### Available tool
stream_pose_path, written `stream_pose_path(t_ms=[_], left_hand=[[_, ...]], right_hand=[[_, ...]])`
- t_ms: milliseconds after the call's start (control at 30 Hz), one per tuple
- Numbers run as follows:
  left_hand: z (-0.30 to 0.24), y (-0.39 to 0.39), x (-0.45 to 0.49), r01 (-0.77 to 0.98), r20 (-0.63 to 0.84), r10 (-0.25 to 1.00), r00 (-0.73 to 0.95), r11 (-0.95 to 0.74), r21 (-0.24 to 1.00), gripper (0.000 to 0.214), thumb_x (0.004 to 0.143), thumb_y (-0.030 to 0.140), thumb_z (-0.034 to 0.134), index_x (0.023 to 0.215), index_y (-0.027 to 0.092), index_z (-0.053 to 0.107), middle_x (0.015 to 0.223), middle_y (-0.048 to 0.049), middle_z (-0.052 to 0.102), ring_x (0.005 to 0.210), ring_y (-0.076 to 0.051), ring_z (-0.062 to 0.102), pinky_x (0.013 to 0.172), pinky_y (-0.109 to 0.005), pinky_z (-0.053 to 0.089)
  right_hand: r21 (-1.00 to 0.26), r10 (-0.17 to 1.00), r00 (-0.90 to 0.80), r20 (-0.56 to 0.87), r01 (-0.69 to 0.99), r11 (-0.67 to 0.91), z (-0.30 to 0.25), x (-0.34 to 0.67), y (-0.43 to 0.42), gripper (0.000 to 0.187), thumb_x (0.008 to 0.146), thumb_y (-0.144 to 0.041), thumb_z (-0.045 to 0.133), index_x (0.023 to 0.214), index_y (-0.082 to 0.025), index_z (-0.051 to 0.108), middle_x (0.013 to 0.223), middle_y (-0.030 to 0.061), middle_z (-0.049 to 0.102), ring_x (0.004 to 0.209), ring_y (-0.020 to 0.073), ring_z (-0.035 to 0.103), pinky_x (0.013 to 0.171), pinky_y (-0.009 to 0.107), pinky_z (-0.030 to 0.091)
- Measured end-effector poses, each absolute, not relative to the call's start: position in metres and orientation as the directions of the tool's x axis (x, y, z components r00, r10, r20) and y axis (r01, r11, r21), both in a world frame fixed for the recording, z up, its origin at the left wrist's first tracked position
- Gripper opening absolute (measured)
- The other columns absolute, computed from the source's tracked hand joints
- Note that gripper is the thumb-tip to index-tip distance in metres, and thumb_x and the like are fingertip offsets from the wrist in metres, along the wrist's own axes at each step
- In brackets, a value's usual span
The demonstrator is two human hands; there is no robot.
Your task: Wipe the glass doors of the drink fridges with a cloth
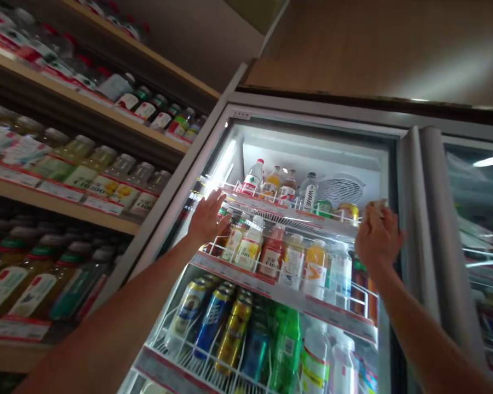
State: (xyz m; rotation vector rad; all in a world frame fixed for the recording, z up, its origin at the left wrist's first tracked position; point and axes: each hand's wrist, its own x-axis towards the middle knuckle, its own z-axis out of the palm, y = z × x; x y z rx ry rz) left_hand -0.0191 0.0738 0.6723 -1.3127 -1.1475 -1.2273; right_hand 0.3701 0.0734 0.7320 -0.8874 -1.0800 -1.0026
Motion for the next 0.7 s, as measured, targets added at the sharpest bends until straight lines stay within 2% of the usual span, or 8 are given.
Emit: stream_pose_path(t_ms=[67,233,267,333,433,500,600,700], left_hand=[[0.672,0.075,-0.020,0.994,0.998,0.006,0.057,-0.094,-0.056,0.060,0.090,0.050,0.028,0.139,0.016,0.033,0.150,-0.0106,0.030,0.140,-0.023,0.022,0.113,-0.043,0.022],[0.670,0.078,-0.023,0.992,0.997,-0.035,0.072,-0.097,-0.075,0.062,0.090,0.052,0.027,0.139,0.015,0.033,0.150,-0.0113,0.030,0.140,-0.025,0.022,0.112,-0.047,0.023],[0.670,0.079,-0.023,0.993,0.997,-0.038,0.073,-0.092,-0.076,0.061,0.090,0.052,0.027,0.139,0.015,0.033,0.149,-0.0116,0.030,0.140,-0.025,0.023,0.112,-0.047,0.023],[0.669,0.078,-0.022,0.994,0.996,-0.039,0.077,-0.072,-0.079,0.061,0.091,0.051,0.027,0.139,0.015,0.033,0.149,-0.0118,0.030,0.140,-0.024,0.023,0.111,-0.046,0.024],[0.668,0.077,-0.021,0.997,0.997,-0.028,0.067,-0.034,-0.068,0.061,0.091,0.051,0.027,0.140,0.015,0.032,0.150,-0.0119,0.029,0.140,-0.025,0.022,0.111,-0.047,0.025],[0.667,0.078,-0.021,0.999,0.999,-0.027,0.043,-0.014,-0.043,0.065,0.090,0.054,0.027,0.140,0.012,0.030,0.149,-0.0140,0.029,0.140,-0.026,0.021,0.111,-0.049,0.025],[0.667,0.081,-0.022,1.000,0.999,-0.041,0.012,-0.007,-0.012,0.072,0.089,0.058,0.029,0.140,0.009,0.030,0.149,-0.0175,0.028,0.140,-0.029,0.021,0.111,-0.050,0.025],[0.668,0.083,-0.022,1.000,0.998,-0.056,0.001,-0.027,-0.003,0.073,0.088,0.061,0.028,0.141,0.010,0.029,0.149,-0.0171,0.028,0.140,-0.028,0.022,0.111,-0.049,0.025]], right_hand=[[-0.029,-0.220,0.106,0.970,0.944,0.329,0.732,0.347,0.074,0.045,0.089,-0.024,0.032,0.129,-0.015,0.051,0.138,0.0179,0.045,0.129,0.0343,0.038,0.096,0.059,0.036],[0.387,-0.214,-0.337,0.917,0.881,0.272,0.699,0.260,0.076,0.046,0.088,-0.019,0.037,0.132,-0.026,0.047,0.142,0.0076,0.044,0.135,0.0259,0.032,0.104,0.051,0.032],[0.428,-0.206,-0.383,0.900,0.867,0.256,0.698,0.258,0.076,0.047,0.088,-0.018,0.036,0.133,-0.027,0.046,0.143,0.0061,0.043,0.136,0.0246,0.032,0.106,0.051,0.030],[0.386,-0.211,-0.340,0.916,0.891,0.239,0.709,0.271,0.075,0.046,0.090,-0.019,0.033,0.134,-0.028,0.044,0.143,0.0065,0.043,0.135,0.0245,0.034,0.106,0.054,0.028],[0.048,-0.218,0.012,0.976,0.961,0.271,0.740,0.303,0.076,0.045,0.091,-0.026,0.031,0.132,-0.019,0.048,0.142,0.0147,0.043,0.132,0.0329,0.036,0.102,0.061,0.029],[-0.037,-0.199,0.105,0.974,0.948,0.317,0.753,0.300,0.077,0.046,0.091,-0.027,0.030,0.132,-0.016,0.048,0.142,0.0171,0.042,0.133,0.0360,0.033,0.099,0.064,0.030],[0.119,-0.121,-0.080,0.989,0.925,0.360,0.745,0.249,0.074,0.046,0.090,-0.023,0.031,0.133,-0.019,0.047,0.145,0.0123,0.040,0.136,0.0317,0.030,0.104,0.060,0.028],[0.379,-0.104,-0.367,0.924,0.852,0.362,0.725,0.196,0.071,0.046,0.089,-0.021,0.036,0.134,-0.025,0.045,0.146,0.0046,0.039,0.138,0.0253,0.028,0.110,0.052,0.025]])
